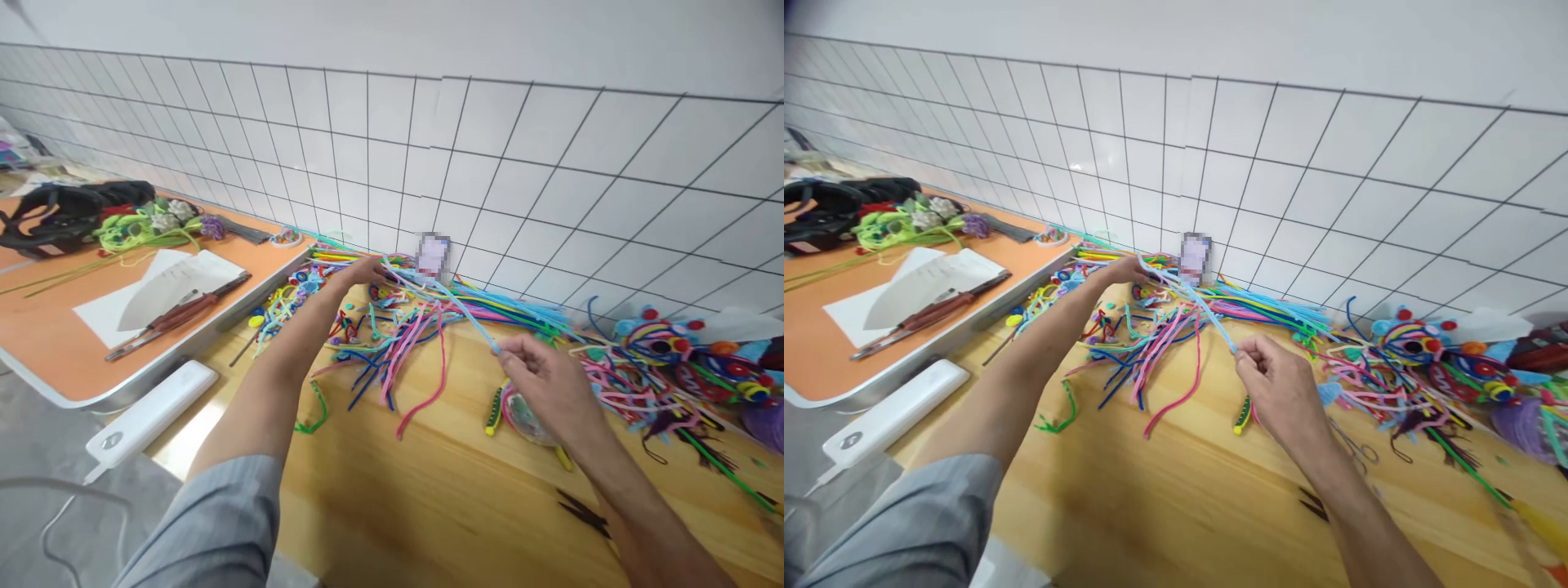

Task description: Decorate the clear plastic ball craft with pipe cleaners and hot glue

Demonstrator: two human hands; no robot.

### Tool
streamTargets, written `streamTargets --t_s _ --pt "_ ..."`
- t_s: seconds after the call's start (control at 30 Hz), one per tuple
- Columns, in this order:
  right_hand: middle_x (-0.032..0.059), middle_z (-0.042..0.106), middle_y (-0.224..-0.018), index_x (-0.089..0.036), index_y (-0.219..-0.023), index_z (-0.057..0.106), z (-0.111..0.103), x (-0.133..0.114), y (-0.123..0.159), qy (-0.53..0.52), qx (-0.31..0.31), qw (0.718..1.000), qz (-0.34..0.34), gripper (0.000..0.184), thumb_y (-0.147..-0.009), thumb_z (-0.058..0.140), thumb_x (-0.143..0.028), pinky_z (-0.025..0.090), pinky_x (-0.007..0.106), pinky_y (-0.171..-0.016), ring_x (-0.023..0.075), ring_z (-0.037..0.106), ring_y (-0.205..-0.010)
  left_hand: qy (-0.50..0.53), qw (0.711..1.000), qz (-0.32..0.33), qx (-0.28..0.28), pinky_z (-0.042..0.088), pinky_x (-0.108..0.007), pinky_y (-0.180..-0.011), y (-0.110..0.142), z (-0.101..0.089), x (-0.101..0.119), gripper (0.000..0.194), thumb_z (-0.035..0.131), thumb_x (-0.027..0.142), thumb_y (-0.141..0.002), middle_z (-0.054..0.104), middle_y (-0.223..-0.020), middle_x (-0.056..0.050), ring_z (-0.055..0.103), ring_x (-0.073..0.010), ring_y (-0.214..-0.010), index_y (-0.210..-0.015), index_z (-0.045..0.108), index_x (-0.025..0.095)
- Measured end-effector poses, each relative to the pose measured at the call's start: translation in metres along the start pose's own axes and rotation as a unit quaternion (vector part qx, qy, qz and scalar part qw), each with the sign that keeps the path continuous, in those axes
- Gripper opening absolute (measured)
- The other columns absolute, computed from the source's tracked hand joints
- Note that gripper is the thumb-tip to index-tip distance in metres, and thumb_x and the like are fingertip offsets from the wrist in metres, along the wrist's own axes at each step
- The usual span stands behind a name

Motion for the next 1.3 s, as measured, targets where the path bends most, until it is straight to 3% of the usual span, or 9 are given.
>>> streamTargets --t_s 0.17,0.27,0.33,0.4,0.57,0.7,0.9,1.0,1.3 --pt "0.003 0.07 -0.072 -0.028 -0.082 0.068 0.002 0.001 0.022 -0.123 0.029 0.992 0.029 0.022 -0.081 0.059 -0.048 0.05 0.035 -0.059 0.0227 0.065 -0.063 0.062 0.997 0.011 0.051 0.051 -0.036 -0.085 0.031 -0.037 0.028 0.03 0.073 0.045 -0.093 0.067 -0.071 0.0 0.061 -0.0183 -0.085 -0.101 0.077 0.016" --pt "0.0004 0.063 -0.064 -0.026 -0.082 0.069 0.004 -0.001 0.032 -0.172 0.023 0.984 0.038 0.025 -0.079 0.062 -0.05 0.046 0.032 -0.054 0.0191 0.058 -0.055 0.166 0.985 0.048 -0.008 0.052 -0.03 -0.069 0.06 -0.041 0.054 0.039 0.071 0.053 -0.096 0.068 -0.076 -0.001 0.059 -0.0126 -0.069 -0.113 0.074 0.018" --pt "-0.002 0.058 -0.057 -0.025 -0.083 0.069 0.006 0.0 0.039 -0.202 0.002 0.978 0.054 0.029 -0.079 0.063 -0.053 0.042 0.031 -0.052 0.0169 0.052 -0.051 0.345 0.932 0.064 -0.089 0.047 -0.026 -0.056 0.079 -0.032 0.073 0.052 0.071 0.062 -0.094 0.066 -0.073 -0.002 0.056 -0.0109 -0.057 -0.114 0.072 0.015" --pt "-0.0037 0.054 -0.053 -0.023 -0.084 0.068 0.009 0.001 0.047 -0.235 -0.027 0.97 0.064 0.033 -0.078 0.063 -0.055 0.039 0.029 -0.051 0.0154 0.048 -0.049 0.482 0.866 0.056 -0.124 0.039 -0.023 -0.047 0.095 -0.02 0.09 0.057 0.069 0.066 -0.094 0.061 -0.066 0.0 0.05 -0.0088 -0.047 -0.111 0.07 0.012" --pt "-0.0037 0.056 -0.053 -0.02 -0.08 0.068 0.024 0.006 0.067 -0.335 -0.109 0.933 0.069 0.033 -0.077 0.07 -0.053 0.037 0.029 -0.058 0.0128 0.048 -0.052 0.664 0.739 0.072 -0.083 0.029 -0.018 -0.04 0.122 0.002 0.118 0.036 0.057 0.045 -0.108 0.047 -0.055 0.007 0.039 -0.0065 -0.038 -0.104 0.07 0.011" --pt "-0.0046 0.055 -0.055 -0.018 -0.081 0.069 0.036 0.011 0.085 -0.448 -0.159 0.872 0.117 0.035 -0.073 0.081 -0.05 0.032 0.028 -0.056 0.0096 0.044 -0.051 0.711 0.697 0.081 -0.047 0.027 -0.018 -0.039 0.136 0.011 0.13 0.039 0.048 0.035 -0.113 0.04 -0.052 0.008 0.034 -0.0054 -0.036 -0.089 0.069 0.012" --pt "-0.0056 0.054 -0.059 -0.018 -0.08 0.068 0.062 0.013 0.108 -0.562 -0.255 0.764 0.186 0.044 -0.062 0.096 -0.048 0.027 0.025 -0.053 0.0072 0.042 -0.05 0.716 0.689 0.111 0.017 0.028 -0.016 -0.041 0.146 0.021 0.143 0.026 0.07 0.033 -0.103 0.042 -0.055 0.01 0.035 -0.0031 -0.039 -0.085 0.066 0.015" --pt "-0.0051 0.057 -0.062 -0.019 -0.082 0.067 0.076 0.011 0.119 -0.575 -0.291 0.74 0.191 0.049 -0.061 0.097 -0.052 0.027 0.025 -0.054 0.0071 0.043 -0.051 0.704 0.697 0.125 0.052 0.029 -0.016 -0.042 0.145 0.028 0.143 0.025 0.081 0.036 -0.093 0.046 -0.056 0.009 0.039 -0.0027 -0.042 -0.086 0.069 0.015" --pt "-0.0053 0.056 -0.065 -0.019 -0.086 0.067 0.086 0.016 0.129 -0.5 -0.24 0.824 0.115 0.053 -0.075 0.086 -0.068 0.036 0.029 -0.066 0.0101 0.046 -0.059 0.644 0.749 0.109 0.108 0.033 -0.015 -0.044 0.132 0.053 0.116 0.033 0.095 0.035 -0.077 0.054 -0.055 0.007 0.045 -0.0025 -0.044 -0.08 0.071 0.012"
Point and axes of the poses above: each hand's wrist, its own y-axis away from the middle knuckle, its own z-axis out of the palm, x = y × z, the point moved 1 cm from there along -y, towards the middle knuckle
